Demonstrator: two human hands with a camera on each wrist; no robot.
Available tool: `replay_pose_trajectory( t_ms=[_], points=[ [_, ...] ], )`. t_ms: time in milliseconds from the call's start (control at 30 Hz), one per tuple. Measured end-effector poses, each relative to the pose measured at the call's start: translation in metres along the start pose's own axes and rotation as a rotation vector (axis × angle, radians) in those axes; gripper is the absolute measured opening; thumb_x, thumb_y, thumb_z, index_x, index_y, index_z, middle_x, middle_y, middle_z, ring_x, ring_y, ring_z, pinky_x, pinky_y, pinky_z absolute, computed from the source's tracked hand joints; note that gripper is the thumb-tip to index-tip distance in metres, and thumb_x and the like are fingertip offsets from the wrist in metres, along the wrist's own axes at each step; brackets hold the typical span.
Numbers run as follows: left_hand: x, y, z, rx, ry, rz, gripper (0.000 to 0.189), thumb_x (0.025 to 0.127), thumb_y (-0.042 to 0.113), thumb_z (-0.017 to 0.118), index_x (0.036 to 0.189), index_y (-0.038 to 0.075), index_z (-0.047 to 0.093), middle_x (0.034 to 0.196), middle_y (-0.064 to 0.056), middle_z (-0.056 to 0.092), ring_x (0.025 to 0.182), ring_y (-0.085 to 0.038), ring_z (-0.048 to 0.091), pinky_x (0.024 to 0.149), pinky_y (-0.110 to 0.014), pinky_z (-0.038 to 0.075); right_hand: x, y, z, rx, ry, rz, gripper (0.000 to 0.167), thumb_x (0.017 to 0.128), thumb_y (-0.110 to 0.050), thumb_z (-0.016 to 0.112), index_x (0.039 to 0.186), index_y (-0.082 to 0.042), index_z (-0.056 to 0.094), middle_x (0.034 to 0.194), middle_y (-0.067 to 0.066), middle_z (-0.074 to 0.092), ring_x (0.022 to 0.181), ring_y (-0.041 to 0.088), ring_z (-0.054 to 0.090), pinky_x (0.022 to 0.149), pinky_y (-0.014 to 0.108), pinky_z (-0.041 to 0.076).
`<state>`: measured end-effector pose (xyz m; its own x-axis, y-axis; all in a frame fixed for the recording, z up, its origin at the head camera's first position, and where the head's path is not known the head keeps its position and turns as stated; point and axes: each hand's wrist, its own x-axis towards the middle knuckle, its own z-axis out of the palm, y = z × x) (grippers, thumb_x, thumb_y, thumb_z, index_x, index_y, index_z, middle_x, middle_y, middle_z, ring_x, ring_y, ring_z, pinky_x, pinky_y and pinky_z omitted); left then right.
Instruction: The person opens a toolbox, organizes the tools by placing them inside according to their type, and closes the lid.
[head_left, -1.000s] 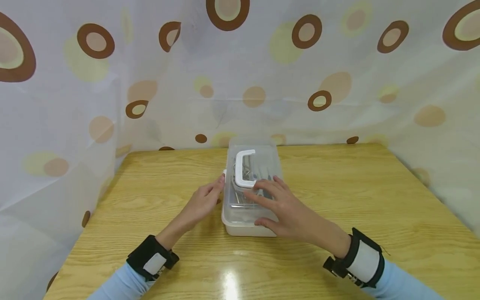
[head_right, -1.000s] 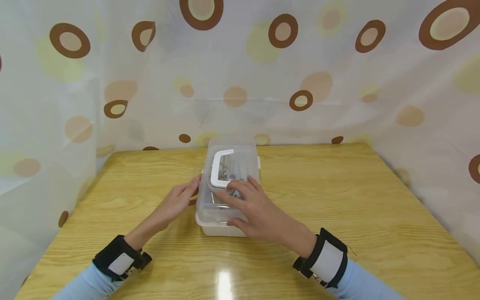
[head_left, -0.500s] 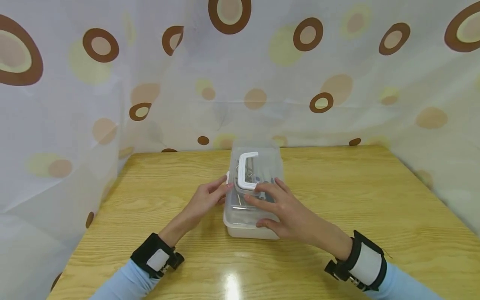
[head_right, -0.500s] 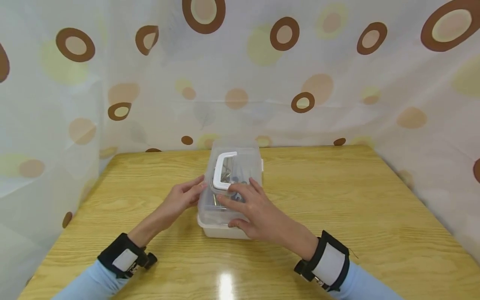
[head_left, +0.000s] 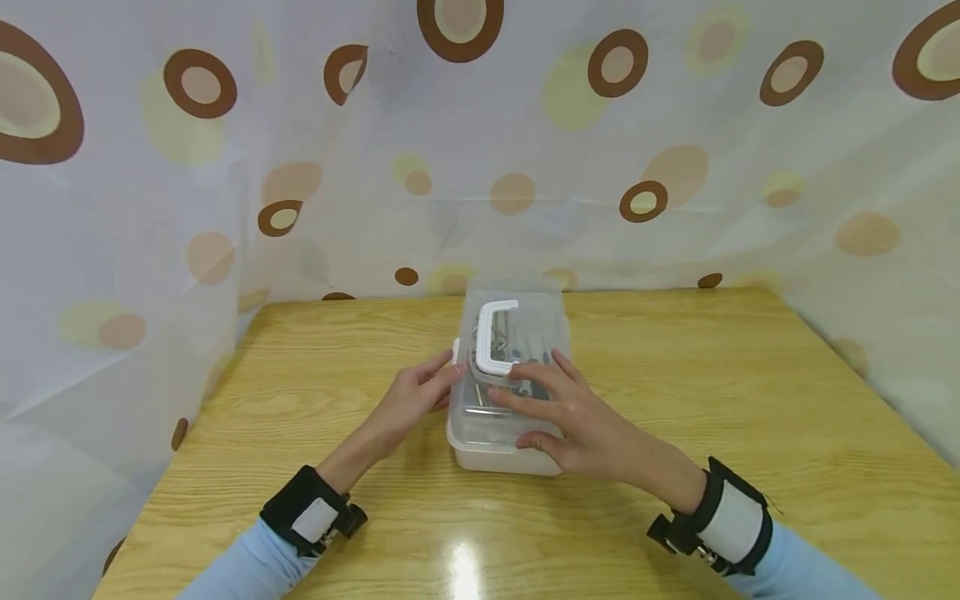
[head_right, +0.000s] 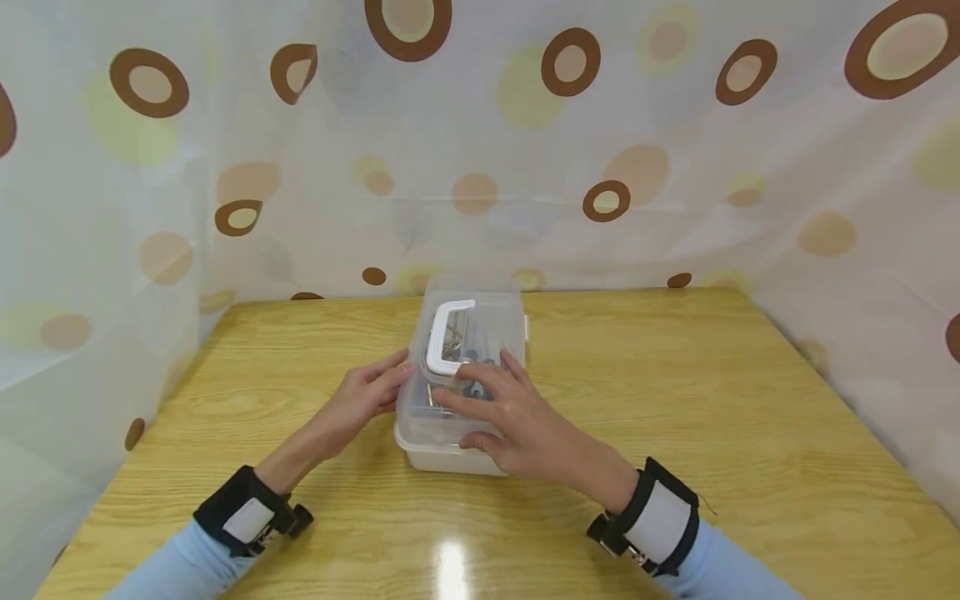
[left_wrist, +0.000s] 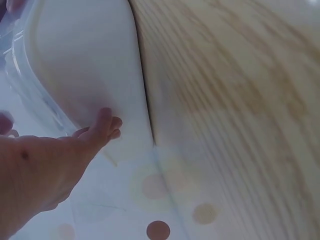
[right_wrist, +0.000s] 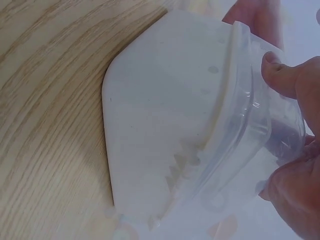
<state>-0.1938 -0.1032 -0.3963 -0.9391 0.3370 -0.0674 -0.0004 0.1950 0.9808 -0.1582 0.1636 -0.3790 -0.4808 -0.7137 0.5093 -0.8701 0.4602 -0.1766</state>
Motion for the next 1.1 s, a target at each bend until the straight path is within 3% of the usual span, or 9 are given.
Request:
replay_pose_trajectory(
  t_ms=[233,400,567,767,933,1033,1100],
  points=[
    [-0.001,0.005,-0.006,0.014,-0.003,-0.006,0.065,0.107,0.044,0.051,0.16,0.009,0.036,0.166,-0.011,0.035,0.146,-0.032,0.047,0.113,-0.047,0.045,0.009,-0.001,0.008,-0.087,0.088,-0.045,0.067,0.076,-0.026,0.089,0.138,-0.017,0.065,0.127,0.013,0.06,0.116,0.028,0.058,0.103,0.069,0.04],
    [-0.003,0.01,-0.016,0.043,0.086,-0.046,0.068,0.106,0.048,0.051,0.158,0.007,0.039,0.164,-0.011,0.039,0.147,-0.031,0.046,0.113,-0.047,0.046,0.029,-0.01,0.012,-0.122,0.063,0.059,0.061,0.081,-0.03,0.086,0.137,-0.016,0.068,0.124,0.012,0.061,0.116,0.028,0.056,0.106,0.066,0.039],
    [-0.01,0.008,-0.035,0.056,0.174,-0.074,0.066,0.108,0.047,0.045,0.159,0.005,0.036,0.166,-0.011,0.036,0.152,-0.031,0.038,0.117,-0.048,0.042,0.057,-0.011,0.026,-0.122,0.066,0.163,0.059,0.083,-0.028,0.085,0.138,-0.014,0.067,0.126,0.015,0.059,0.119,0.033,0.057,0.109,0.075,0.033],
    [-0.021,0.003,-0.056,-0.013,0.311,-0.116,0.064,0.108,0.045,0.044,0.16,0.007,0.034,0.166,-0.011,0.034,0.153,-0.032,0.037,0.118,-0.047,0.042,0.096,-0.026,0.044,0.047,0.048,0.375,0.05,0.091,-0.012,0.076,0.139,-0.009,0.063,0.136,0.02,0.053,0.133,0.038,0.049,0.111,0.085,0.008],
    [-0.028,0.003,-0.062,-0.066,0.406,-0.106,0.064,0.108,0.044,0.046,0.159,0.006,0.036,0.163,-0.013,0.039,0.147,-0.03,0.046,0.113,-0.045,0.047,0.132,-0.043,0.055,0.239,-0.054,0.521,0.061,0.092,0.001,0.054,0.153,-0.005,0.045,0.159,0.028,0.031,0.156,0.045,0.016,0.111,0.082,-0.012],
    [-0.031,0.003,-0.058,-0.083,0.452,-0.09,0.067,0.107,0.044,0.048,0.16,0.006,0.033,0.161,-0.016,0.037,0.145,-0.031,0.047,0.112,-0.045,0.048,0.147,-0.046,0.054,0.35,-0.103,0.57,0.071,0.089,-0.002,0.049,0.158,-0.005,0.036,0.166,0.027,0.022,0.159,0.044,0.004,0.114,0.079,-0.012],
    [-0.034,0.004,-0.053,-0.085,0.468,-0.094,0.069,0.106,0.046,0.049,0.16,0.008,0.031,0.161,-0.016,0.034,0.143,-0.032,0.047,0.112,-0.044,0.048,0.153,-0.044,0.048,0.397,-0.091,0.62,0.067,0.092,-0.01,0.053,0.157,-0.008,0.039,0.165,0.021,0.029,0.158,0.039,0.016,0.122,0.072,0.002]
  ],
)
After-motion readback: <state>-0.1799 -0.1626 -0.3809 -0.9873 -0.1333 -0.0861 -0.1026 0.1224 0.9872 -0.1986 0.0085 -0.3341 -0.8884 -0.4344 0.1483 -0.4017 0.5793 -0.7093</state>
